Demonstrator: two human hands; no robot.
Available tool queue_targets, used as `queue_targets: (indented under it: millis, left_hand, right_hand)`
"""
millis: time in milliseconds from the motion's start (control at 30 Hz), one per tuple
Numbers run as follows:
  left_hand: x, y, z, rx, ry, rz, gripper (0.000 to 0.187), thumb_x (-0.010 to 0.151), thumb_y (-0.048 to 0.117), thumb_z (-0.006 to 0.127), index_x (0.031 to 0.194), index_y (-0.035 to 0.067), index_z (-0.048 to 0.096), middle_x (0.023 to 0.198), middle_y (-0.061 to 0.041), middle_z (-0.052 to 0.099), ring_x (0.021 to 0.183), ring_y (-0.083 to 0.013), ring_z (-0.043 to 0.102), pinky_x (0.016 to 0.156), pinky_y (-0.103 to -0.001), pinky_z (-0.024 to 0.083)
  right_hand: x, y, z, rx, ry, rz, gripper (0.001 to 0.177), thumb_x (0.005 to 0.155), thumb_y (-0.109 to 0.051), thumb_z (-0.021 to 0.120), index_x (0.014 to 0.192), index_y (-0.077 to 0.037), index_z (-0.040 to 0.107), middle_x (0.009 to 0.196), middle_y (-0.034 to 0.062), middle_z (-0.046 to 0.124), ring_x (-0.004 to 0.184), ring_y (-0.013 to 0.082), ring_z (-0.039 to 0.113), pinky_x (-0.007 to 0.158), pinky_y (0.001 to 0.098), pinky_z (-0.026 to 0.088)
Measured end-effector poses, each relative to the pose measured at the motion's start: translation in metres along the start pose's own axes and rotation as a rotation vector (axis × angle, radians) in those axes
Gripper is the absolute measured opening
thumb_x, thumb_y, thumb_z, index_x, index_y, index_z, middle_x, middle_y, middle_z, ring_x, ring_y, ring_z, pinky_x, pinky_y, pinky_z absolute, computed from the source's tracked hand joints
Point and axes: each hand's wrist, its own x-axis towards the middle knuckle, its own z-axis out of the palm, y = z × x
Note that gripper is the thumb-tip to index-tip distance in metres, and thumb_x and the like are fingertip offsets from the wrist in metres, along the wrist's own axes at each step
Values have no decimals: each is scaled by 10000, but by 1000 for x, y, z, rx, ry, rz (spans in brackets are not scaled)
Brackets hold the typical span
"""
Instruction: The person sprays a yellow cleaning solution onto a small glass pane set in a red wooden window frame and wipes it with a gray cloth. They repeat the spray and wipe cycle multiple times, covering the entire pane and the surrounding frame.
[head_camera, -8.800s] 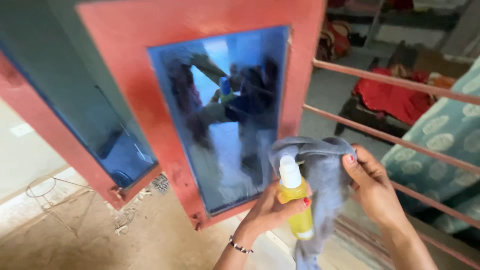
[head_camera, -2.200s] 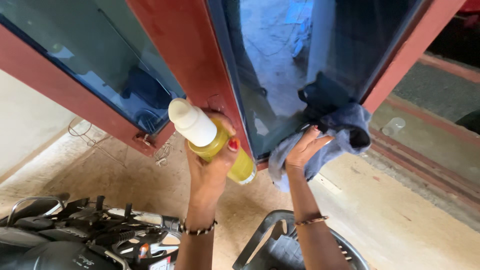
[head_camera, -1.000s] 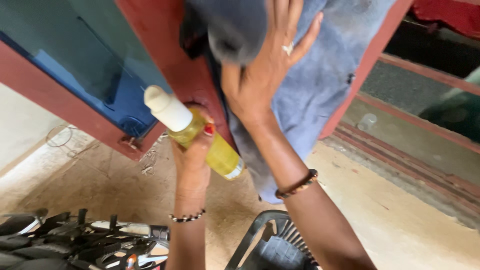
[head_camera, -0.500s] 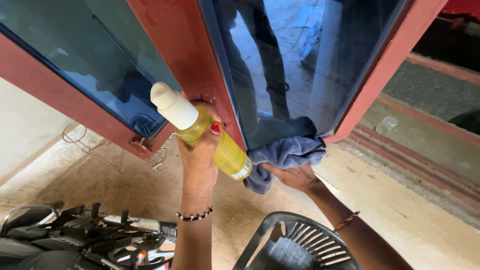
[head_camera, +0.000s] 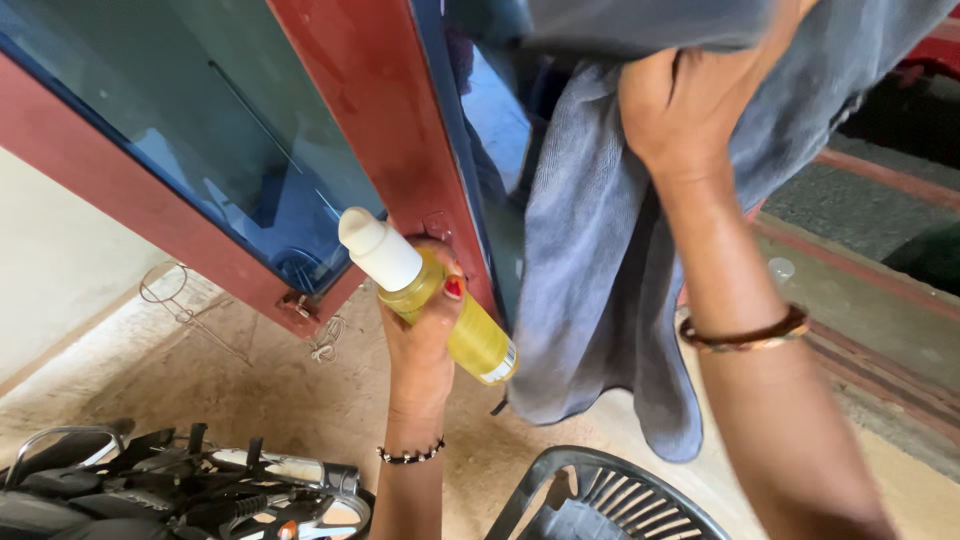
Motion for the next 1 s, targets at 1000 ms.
queue_targets:
  millis: [1000]
  left_hand:
    - [7,-19,1,45,26,-96,221,753,25,607,972,54,608,875,-35,606,756,-118,605,678,-297,536]
  right_hand:
    - [50,-86,-29,131,97,-101,777,932,-317,560,1588,30,330,1660,263,280,1584,445,181,1306,602,64]
